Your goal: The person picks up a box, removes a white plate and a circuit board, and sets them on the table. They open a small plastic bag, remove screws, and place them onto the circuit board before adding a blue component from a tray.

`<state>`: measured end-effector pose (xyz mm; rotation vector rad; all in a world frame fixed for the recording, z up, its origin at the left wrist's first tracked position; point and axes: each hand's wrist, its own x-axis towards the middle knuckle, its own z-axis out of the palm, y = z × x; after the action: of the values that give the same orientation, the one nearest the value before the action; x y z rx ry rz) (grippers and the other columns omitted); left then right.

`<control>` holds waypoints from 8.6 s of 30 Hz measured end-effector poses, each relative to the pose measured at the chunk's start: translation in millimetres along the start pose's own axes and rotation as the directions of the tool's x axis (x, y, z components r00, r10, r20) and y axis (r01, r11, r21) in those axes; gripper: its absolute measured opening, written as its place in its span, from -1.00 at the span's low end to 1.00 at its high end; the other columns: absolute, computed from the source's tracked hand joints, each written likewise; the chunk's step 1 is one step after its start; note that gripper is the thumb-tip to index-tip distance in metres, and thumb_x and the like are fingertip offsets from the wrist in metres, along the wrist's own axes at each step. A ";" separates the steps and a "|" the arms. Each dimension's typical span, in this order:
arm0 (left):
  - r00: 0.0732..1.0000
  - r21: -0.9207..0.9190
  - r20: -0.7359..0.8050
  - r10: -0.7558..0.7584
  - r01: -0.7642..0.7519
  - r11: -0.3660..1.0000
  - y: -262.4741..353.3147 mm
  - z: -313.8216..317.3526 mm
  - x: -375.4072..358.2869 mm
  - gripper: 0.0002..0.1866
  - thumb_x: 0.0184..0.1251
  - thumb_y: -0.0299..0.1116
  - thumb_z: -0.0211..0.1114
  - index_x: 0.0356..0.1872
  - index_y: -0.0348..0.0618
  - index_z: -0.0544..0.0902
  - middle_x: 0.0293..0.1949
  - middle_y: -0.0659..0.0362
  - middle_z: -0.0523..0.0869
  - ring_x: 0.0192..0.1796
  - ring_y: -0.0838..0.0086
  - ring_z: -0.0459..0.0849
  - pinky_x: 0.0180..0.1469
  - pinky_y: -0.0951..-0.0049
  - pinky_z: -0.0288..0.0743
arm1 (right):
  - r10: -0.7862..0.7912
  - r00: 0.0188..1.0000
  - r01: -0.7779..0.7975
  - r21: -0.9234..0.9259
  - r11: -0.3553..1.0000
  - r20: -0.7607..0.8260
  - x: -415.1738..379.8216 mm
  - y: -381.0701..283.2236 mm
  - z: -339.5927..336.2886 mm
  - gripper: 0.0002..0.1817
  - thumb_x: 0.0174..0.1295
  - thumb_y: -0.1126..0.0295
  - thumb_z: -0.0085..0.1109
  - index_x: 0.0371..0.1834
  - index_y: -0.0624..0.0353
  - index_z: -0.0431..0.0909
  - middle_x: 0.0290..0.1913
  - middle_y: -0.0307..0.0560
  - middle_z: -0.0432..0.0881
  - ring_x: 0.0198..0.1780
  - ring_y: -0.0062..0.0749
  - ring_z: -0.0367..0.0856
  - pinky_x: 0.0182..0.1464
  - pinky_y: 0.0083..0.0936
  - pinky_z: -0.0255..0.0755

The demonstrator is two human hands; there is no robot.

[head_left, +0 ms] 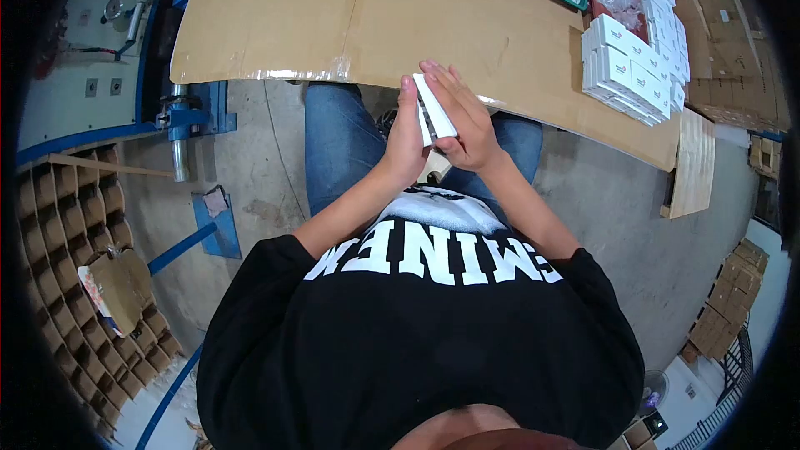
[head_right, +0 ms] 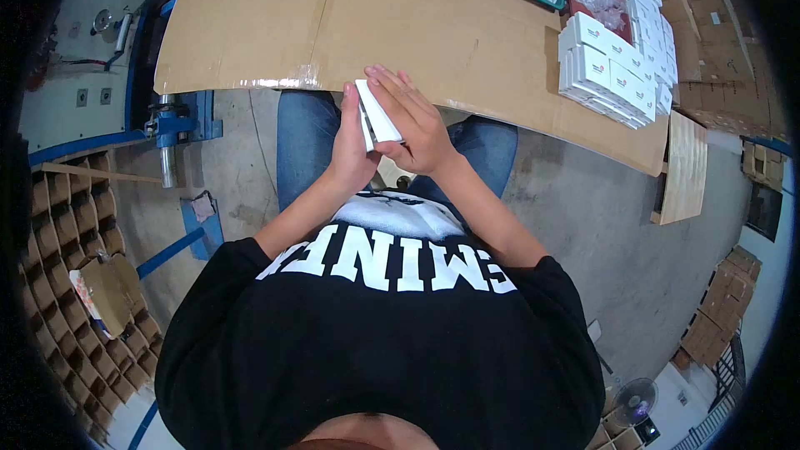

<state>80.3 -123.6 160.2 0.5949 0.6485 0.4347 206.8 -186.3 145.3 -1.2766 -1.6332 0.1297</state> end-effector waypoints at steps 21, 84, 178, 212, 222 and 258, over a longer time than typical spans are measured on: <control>0.874 0.420 0.234 0.425 -0.485 0.767 0.8 -29.6 16.4 -0.24 0.70 0.09 -0.22 0.61 -0.35 0.02 0.50 -0.14 0.24 0.51 0.18 0.29 0.56 0.27 0.06 | 0.316 0.948 -0.305 0.166 0.938 -0.045 3.8 -20.8 9.1 -0.33 0.36 0.28 0.30 0.48 0.34 0.37 0.50 0.32 0.36 0.49 0.11 0.41 0.43 -0.27 0.34; 0.556 0.662 0.466 0.688 -0.735 0.146 15.9 -24.3 19.3 -0.22 0.30 -0.06 0.29 0.41 -0.42 0.35 0.22 -0.21 0.45 0.21 0.00 0.54 0.24 0.18 0.46 | 0.830 0.491 -0.683 0.709 0.177 0.265 15.8 -30.7 14.1 -0.47 0.53 0.15 0.11 0.37 0.33 0.45 0.13 -0.06 0.61 0.14 -0.46 0.59 0.12 -0.46 0.56; 0.996 0.142 0.090 -0.010 -0.003 0.990 23.5 -22.0 11.1 -0.26 0.61 0.30 -0.15 0.44 -0.15 0.34 0.18 0.04 0.61 0.14 0.36 0.69 0.14 0.39 0.61 | 0.252 0.964 -0.237 -0.153 0.959 0.088 18.9 -19.3 0.7 -0.03 0.11 -0.24 0.41 0.44 0.26 0.43 0.41 0.20 0.43 0.41 0.07 0.45 0.32 -0.09 0.46; 0.995 -0.030 0.103 -0.008 0.011 0.999 1.0 -16.7 25.9 -0.35 0.67 0.16 -0.17 0.41 -0.18 0.42 0.21 0.08 0.67 0.24 0.37 0.65 0.35 0.30 0.46 | 0.521 0.812 -0.366 0.468 0.804 -0.261 8.1 6.1 1.7 -0.14 0.49 -0.20 0.02 0.58 0.26 0.11 0.34 0.08 0.48 0.22 -0.31 0.56 0.14 -0.39 0.58; 0.896 0.301 0.232 0.378 -0.435 0.848 -10.9 -95.8 105.3 -0.12 0.18 -0.28 0.58 0.46 -0.27 0.29 0.18 0.03 0.51 0.18 0.34 0.61 0.18 0.32 0.55 | 0.516 0.760 -0.556 0.015 0.831 -0.395 -63.5 100.8 -15.8 -0.38 0.12 0.30 0.60 0.12 0.27 0.41 0.24 0.16 0.49 0.27 -0.14 0.52 0.43 -0.20 0.35; 0.704 0.753 0.648 0.291 -0.533 -0.386 -85.6 3.4 194.1 -0.02 0.19 0.05 0.44 0.50 -0.29 0.20 0.45 -0.27 0.24 0.51 -0.18 0.18 0.54 -0.14 0.04 | 0.677 0.449 -0.759 0.151 0.633 -0.584 -90.4 184.7 -86.3 -0.70 0.35 0.37 0.27 0.11 0.19 0.66 0.14 0.03 0.67 0.16 -0.24 0.66 0.11 -0.36 0.57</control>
<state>238.5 -83.1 24.6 2.6178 0.4052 0.5307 386.6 -216.2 16.8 -1.8357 -0.4588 0.1189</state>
